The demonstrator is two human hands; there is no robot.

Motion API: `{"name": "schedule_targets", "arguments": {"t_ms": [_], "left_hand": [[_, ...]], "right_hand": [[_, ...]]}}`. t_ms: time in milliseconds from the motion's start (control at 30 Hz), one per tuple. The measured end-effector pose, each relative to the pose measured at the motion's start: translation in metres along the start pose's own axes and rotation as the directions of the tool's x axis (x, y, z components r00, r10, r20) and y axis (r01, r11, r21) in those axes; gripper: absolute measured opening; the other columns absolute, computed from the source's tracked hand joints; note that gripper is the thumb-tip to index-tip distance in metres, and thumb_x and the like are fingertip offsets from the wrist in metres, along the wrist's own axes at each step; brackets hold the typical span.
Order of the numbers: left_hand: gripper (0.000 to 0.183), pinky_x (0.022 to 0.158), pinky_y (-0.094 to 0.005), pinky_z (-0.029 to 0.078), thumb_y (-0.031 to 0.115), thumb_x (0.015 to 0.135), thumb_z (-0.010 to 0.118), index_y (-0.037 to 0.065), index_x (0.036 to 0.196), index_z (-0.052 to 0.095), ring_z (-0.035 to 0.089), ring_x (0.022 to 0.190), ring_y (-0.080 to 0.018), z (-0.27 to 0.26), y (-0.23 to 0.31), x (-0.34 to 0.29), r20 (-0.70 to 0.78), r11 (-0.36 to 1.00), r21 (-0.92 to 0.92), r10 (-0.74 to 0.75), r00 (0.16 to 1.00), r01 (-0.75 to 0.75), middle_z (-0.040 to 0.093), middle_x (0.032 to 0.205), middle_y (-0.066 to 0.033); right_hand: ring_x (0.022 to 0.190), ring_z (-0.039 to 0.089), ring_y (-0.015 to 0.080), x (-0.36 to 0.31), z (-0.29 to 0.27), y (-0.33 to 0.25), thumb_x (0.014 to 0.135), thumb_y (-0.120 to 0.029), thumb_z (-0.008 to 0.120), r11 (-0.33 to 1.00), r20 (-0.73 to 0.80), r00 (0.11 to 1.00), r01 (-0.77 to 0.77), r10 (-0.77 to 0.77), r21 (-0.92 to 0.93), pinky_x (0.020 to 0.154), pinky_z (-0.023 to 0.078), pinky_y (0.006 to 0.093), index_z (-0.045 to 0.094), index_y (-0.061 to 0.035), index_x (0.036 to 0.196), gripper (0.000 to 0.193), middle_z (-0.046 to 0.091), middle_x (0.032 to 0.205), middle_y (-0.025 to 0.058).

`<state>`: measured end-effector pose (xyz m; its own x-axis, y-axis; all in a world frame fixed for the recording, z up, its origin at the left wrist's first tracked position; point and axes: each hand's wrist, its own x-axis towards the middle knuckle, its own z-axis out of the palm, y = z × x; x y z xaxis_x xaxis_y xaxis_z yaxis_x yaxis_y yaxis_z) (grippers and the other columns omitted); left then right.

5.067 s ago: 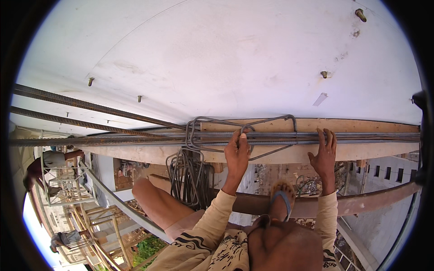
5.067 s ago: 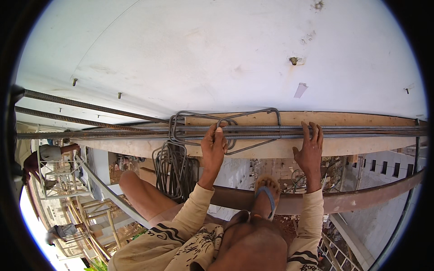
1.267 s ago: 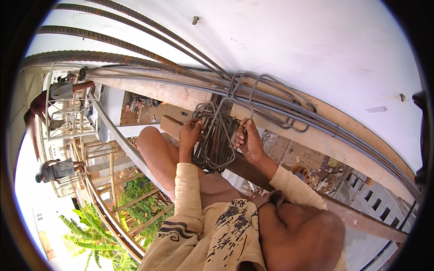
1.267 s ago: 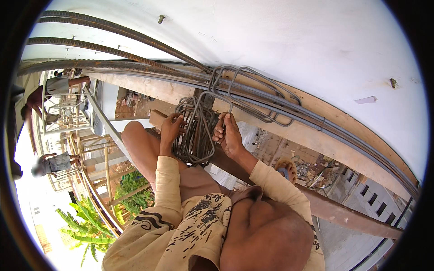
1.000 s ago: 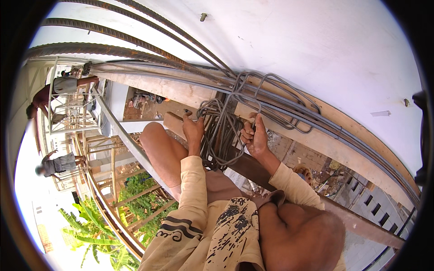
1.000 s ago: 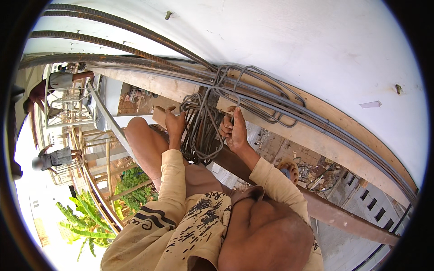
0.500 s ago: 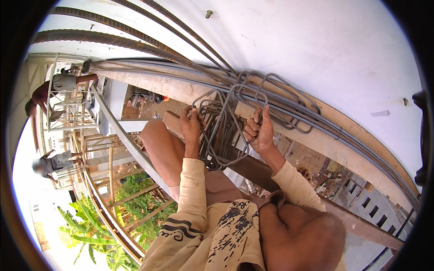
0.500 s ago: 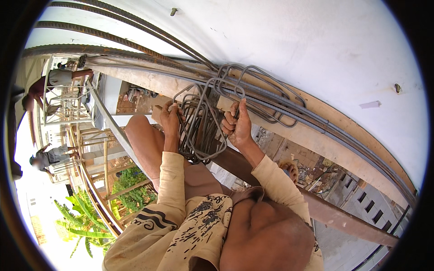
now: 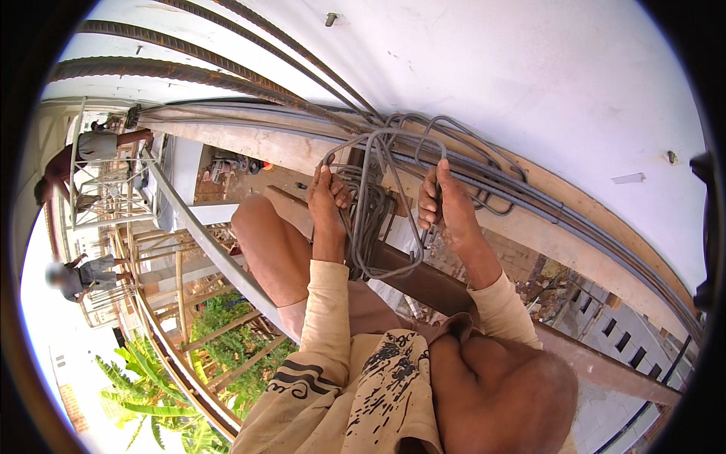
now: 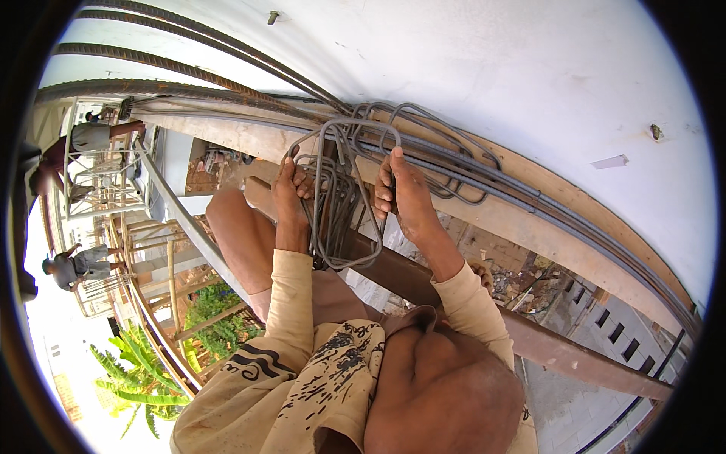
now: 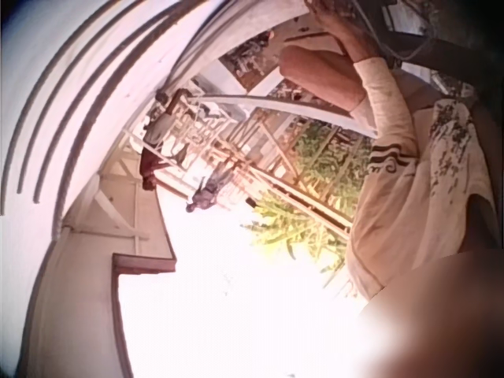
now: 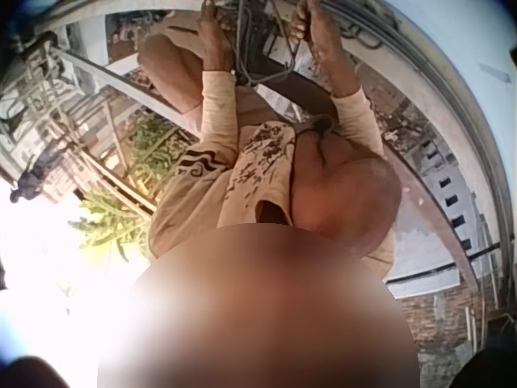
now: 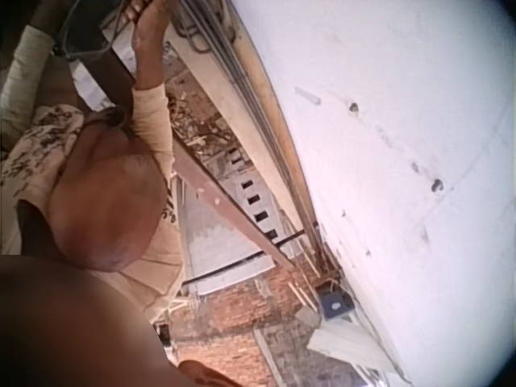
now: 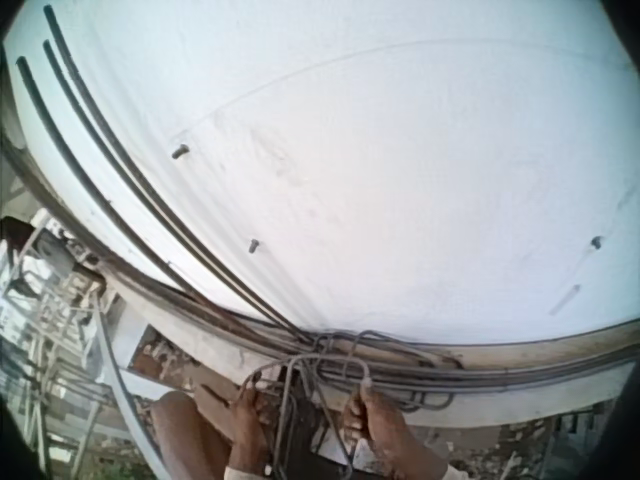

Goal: The person places U-shaped rebar stirrups around longitudinal rebars on a ceiling beam and secures them with wire ties. The person repeatedly picks up stirrups, positions them, and twists wire to fasten them in place.

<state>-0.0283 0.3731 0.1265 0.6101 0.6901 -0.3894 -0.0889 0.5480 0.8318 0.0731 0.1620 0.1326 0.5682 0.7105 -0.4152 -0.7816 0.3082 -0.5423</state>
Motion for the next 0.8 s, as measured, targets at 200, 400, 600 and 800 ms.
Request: {"name": "schedule_targets", "arguments": {"t_ms": [200,400,600,800], "left_hand": [[0.023,0.044,-0.0204,0.032,0.024,0.11,0.049,0.01,0.126,0.057,0.036,0.049,-0.0043,0.0,-0.003,0.002,-0.018,0.997,-0.071,0.005,1.0,-0.007,0.038,0.066,0.0066],[0.027,0.042,-0.0201,0.033,0.026,0.111,0.048,0.01,0.13,0.058,0.036,0.046,-0.0044,0.02,-0.011,-0.009,0.076,0.998,0.014,-0.064,0.995,0.063,0.038,0.064,0.0062],[0.028,0.041,-0.0195,0.034,0.025,0.11,0.049,0.005,0.127,0.058,0.037,0.044,-0.0056,0.03,-0.01,-0.012,0.149,0.995,-0.086,-0.042,0.988,0.055,0.041,0.063,0.0052],[0.021,0.044,-0.0223,0.034,0.025,0.11,0.05,0.011,0.12,0.061,0.037,0.048,-0.006,0.018,-0.022,-0.001,-0.067,0.959,-0.248,-0.16,0.985,0.139,0.04,0.065,0.0063]], "right_hand": [[0.047,0.033,0.007,-0.004,0.0,-0.007,0.101,-0.069,0.046,0.987,-0.062,0.986,0.153,-0.156,-0.043,0.041,0.029,0.0249,0.039,-0.0154,0.076,0.059,0.034,0.059,-0.0053],[0.046,0.027,0.0053,-0.014,0.002,-0.013,0.105,-0.062,0.043,0.993,0.068,0.993,0.097,-0.092,-0.071,0.038,0.022,0.0242,0.037,-0.0149,0.075,0.056,0.031,0.057,-0.0052],[0.049,0.032,0.0053,-0.035,0.012,-0.011,0.109,-0.055,0.04,0.854,0.176,0.912,0.409,-0.37,-0.321,0.045,0.028,0.0243,0.037,-0.0107,0.073,0.057,0.034,0.057,-0.0037],[0.048,0.031,0.0099,-0.058,-0.001,-0.015,0.104,-0.054,0.053,0.863,0.471,0.796,0.488,-0.38,-0.13,0.045,0.023,0.029,0.04,-0.0066,0.07,0.06,0.034,0.056,-0.0022]]}}
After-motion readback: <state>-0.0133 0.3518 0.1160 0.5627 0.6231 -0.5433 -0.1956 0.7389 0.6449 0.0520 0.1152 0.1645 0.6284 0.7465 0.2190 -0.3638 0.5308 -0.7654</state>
